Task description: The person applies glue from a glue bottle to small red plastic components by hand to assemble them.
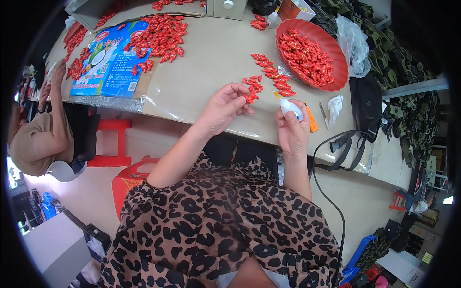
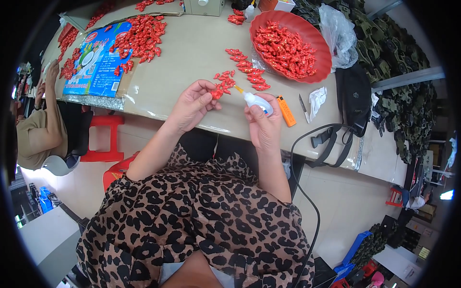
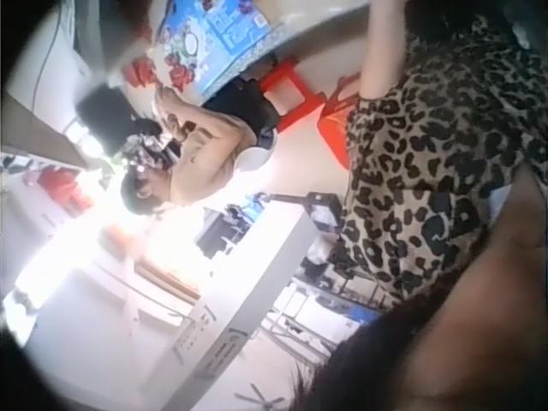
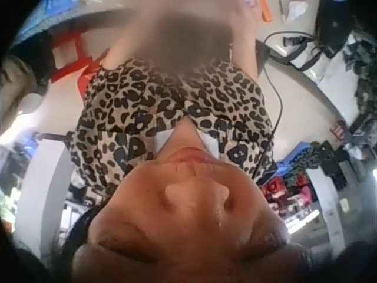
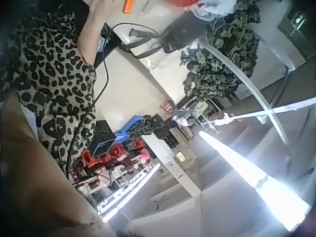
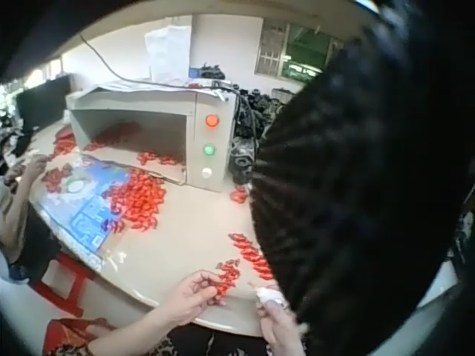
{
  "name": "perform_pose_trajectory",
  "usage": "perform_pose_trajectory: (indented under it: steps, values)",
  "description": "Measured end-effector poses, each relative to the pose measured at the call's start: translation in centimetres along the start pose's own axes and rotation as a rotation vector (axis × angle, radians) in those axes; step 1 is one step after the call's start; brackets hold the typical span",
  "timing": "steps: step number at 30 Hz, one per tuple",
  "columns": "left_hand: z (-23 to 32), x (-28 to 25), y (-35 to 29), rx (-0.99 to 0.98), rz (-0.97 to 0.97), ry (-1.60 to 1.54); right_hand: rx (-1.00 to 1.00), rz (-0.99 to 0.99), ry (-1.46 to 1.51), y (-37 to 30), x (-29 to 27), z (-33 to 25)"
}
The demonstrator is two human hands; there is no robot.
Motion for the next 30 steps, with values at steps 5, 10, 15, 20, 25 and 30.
perform_pose_trajectory:
  steps: [5, 10, 15, 20, 25, 30]
  values:
    - [-0.07, -0.36, 0.01, -0.019, 0.035, 0.003, -0.113, 0.113, -0.110, -0.43, -0.08, -0.52]
    - [0.04, -0.58, -0.07, -0.005, 0.054, 0.028, -0.198, 0.170, -0.396, -0.79, 0.75, -1.19]
    - [-0.12, -0.73, -0.05, -0.010, 0.047, -0.009, -0.177, 0.159, -0.441, -0.62, 0.20, -0.70]
    - [0.07, -0.29, -0.05, -0.006, 0.053, 0.009, -0.190, 0.171, -0.507, -0.68, 0.26, -0.55]
    - [0.01, -0.48, -0.04, -0.012, 0.071, 0.025, -0.217, 0.160, -0.575, -0.57, 0.51, -0.51]
    - [0.06, -0.45, -0.04, -0.003, 0.061, 0.024, -0.220, 0.169, -0.590, -0.65, 0.35, -0.55]
Point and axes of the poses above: each hand's wrist, its own y-axis towards the middle knuckle, its own x-axis out of the palm, z = x × y, the point moved 6 cm from there along y, towards the middle knuckle, and after that the axes turned 14 degrees about x, right-handed, at the moved point
